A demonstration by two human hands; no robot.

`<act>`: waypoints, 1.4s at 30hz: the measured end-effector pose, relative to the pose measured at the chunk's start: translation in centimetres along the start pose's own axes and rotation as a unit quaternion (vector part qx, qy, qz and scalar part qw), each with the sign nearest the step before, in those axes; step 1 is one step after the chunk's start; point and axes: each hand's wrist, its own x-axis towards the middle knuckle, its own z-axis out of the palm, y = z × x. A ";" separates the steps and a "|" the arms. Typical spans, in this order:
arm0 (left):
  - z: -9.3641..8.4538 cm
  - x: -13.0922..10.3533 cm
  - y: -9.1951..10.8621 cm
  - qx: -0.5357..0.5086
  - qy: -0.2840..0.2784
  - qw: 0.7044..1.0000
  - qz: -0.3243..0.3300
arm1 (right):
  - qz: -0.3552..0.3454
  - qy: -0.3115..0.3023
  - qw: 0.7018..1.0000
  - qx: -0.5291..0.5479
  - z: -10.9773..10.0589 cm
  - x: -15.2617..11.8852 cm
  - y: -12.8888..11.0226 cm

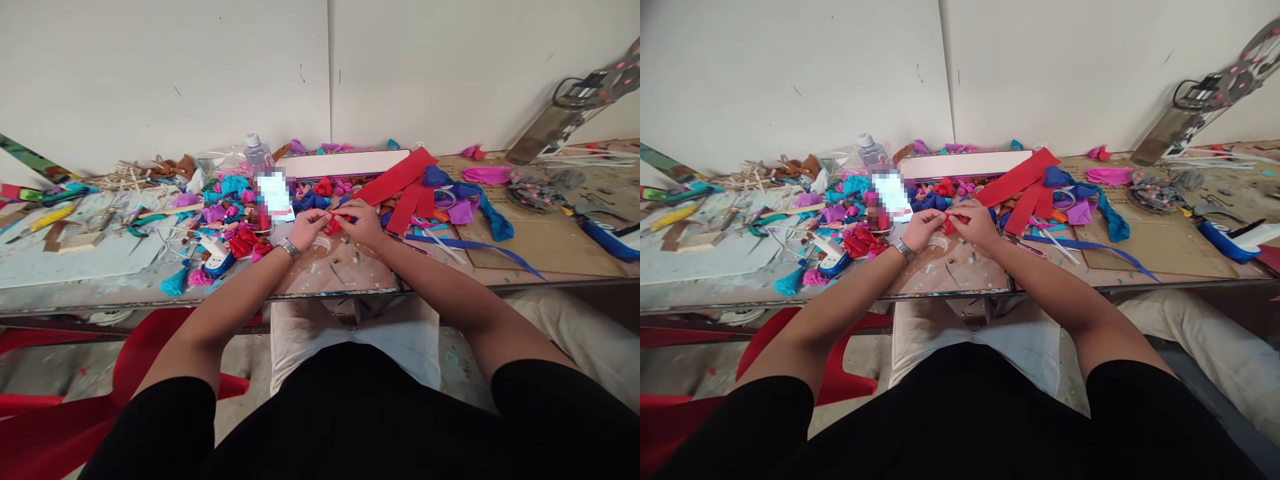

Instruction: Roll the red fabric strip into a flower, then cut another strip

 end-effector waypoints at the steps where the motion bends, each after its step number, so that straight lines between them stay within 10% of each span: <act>1: 0.0 0.0 0.1 0.000 -0.001 1.000 0.002 | 0.001 0.004 1.000 0.000 0.0 0.0 0.0; 12: -0.1 0.1 0.0 0.043 -0.023 0.998 0.028 | 0.065 0.005 0.997 0.032 0.4 -0.4 0.0; 24: 0.1 0.1 0.0 0.013 -0.001 1.000 0.011 | -0.064 0.029 0.998 0.003 0.3 -0.1 0.3; 42: -0.1 0.5 -0.4 0.030 -0.007 0.999 0.023 | -0.040 -0.004 0.999 0.025 0.0 0.0 0.4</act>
